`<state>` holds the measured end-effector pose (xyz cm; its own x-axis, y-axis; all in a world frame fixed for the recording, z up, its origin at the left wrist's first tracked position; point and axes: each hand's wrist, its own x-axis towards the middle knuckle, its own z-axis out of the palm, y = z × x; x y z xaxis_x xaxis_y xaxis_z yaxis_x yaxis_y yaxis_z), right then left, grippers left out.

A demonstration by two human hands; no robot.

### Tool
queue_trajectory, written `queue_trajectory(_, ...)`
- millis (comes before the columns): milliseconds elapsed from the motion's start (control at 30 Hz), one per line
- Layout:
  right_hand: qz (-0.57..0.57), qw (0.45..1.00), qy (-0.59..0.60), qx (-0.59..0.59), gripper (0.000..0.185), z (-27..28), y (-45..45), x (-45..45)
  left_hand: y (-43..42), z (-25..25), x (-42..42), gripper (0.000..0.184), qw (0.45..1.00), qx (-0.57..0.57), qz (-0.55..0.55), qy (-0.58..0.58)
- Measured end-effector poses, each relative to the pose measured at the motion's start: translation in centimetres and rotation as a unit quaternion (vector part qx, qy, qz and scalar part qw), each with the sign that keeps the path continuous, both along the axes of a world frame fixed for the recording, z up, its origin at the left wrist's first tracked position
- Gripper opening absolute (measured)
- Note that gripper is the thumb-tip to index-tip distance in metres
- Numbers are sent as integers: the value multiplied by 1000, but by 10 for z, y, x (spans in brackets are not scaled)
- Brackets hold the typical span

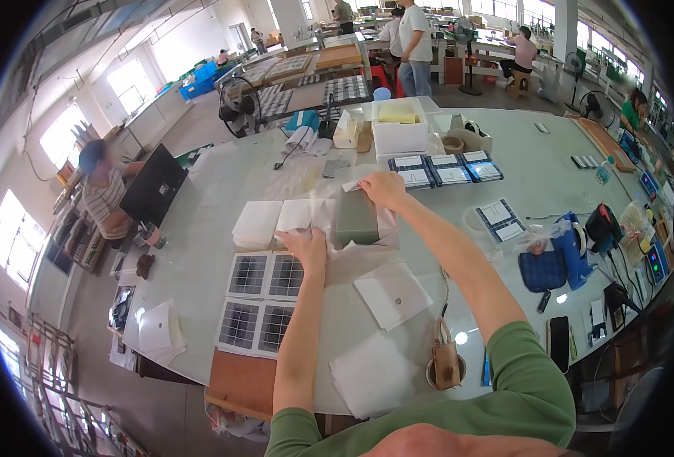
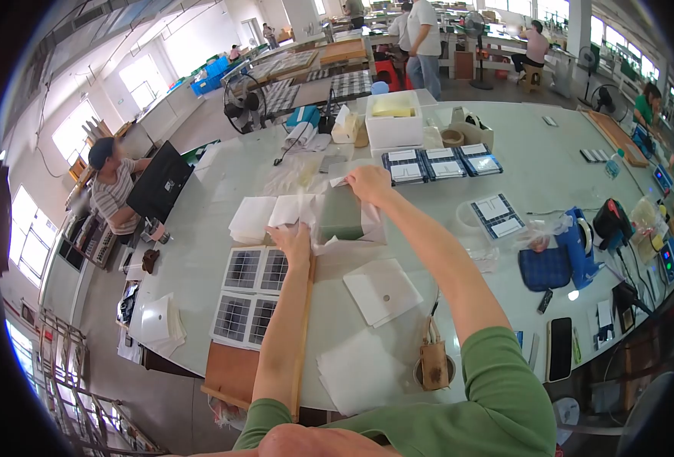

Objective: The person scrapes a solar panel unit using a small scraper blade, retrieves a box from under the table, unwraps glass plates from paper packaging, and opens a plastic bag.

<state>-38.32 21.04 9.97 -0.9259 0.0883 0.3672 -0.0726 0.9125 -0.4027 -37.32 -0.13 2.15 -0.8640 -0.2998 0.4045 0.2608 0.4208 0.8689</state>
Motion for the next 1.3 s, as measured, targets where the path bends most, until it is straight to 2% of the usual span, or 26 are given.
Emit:
queue_trajectory(33,-13,1000,-8,16,29,1,-1,0,5,9,8,68,990,-56,107,75)
queue_trajectory(67,-12,1000,-7,17,29,3,-1,-1,8,28,22,68,990,-56,109,75)
queue_trajectory(133,-23,999,-13,21,29,5,1,-4,11,68,45,68,957,-186,67,212)
queue_trajectory(200,-20,999,-11,32,30,8,6,-12,13,76,35,61,947,-205,-109,224)
queue_trajectory(267,-17,999,-12,44,31,8,11,-21,19,74,19,62,947,-226,-126,192)
queue_trajectory(333,-39,996,-70,39,31,8,19,-33,21,68,2,66,948,-218,-223,-69)
queue_trajectory(433,-72,993,-94,1,31,1,28,-47,21,51,0,68,938,-268,-199,-94)
queue_trajectory(467,-70,994,-89,0,31,1,32,-53,22,43,-2,61,934,-305,-183,-39)
queue_trajectory(533,-94,978,-185,-12,39,-1,35,-64,22,32,-11,59,938,-271,-210,-43)
queue_trajectory(567,-94,978,-185,-13,39,-3,36,-69,22,26,-16,58,941,-234,-241,-48)
queue_trajectory(600,-94,980,-174,-18,40,-7,39,-72,22,30,-11,58,940,-235,-244,-50)
queue_trajectory(667,-99,981,-164,-26,44,-2,41,-68,22,52,5,54,933,-134,-308,-132)
queue_trajectory(700,-81,982,-160,-55,52,8,38,-59,22,54,8,52,929,-95,-330,-137)
queue_trajectory(733,-63,982,-155,-84,61,19,33,-47,22,51,7,52,927,-98,-333,-142)
queue_trajectory(767,-66,981,-160,-87,61,27,28,-30,22,49,5,52,922,-85,-343,-158)
queue_trajectory(833,-109,993,-18,-34,86,40,15,11,23,56,9,50,914,-64,-350,-192)
queue_trajectory(933,-95,992,-84,10,97,39,5,56,23,50,3,50,914,-68,-352,-191)
queue_trajectory(967,-98,989,-108,21,89,35,-1,67,23,50,3,50,912,-58,-354,-198)
queue_trajectory(1000,-103,988,-114,21,89,31,-4,73,23,51,4,50,911,-48,-356,-204)
queue_trajectory(1067,-88,991,-104,-14,74,20,-8,77,23,50,4,50,910,-53,-356,-206)
queue_trajectory(1100,-89,990,-105,-13,74,14,-7,76,23,45,0,50,913,-53,-363,-178)
queue_trajectory(1167,-125,990,-35,-62,57,1,-8,72,23,41,-3,50,916,-52,-370,-148)
queue_trajectory(1300,-151,985,-47,-63,42,-1,-7,68,24,40,-9,47,905,-41,-393,-156)
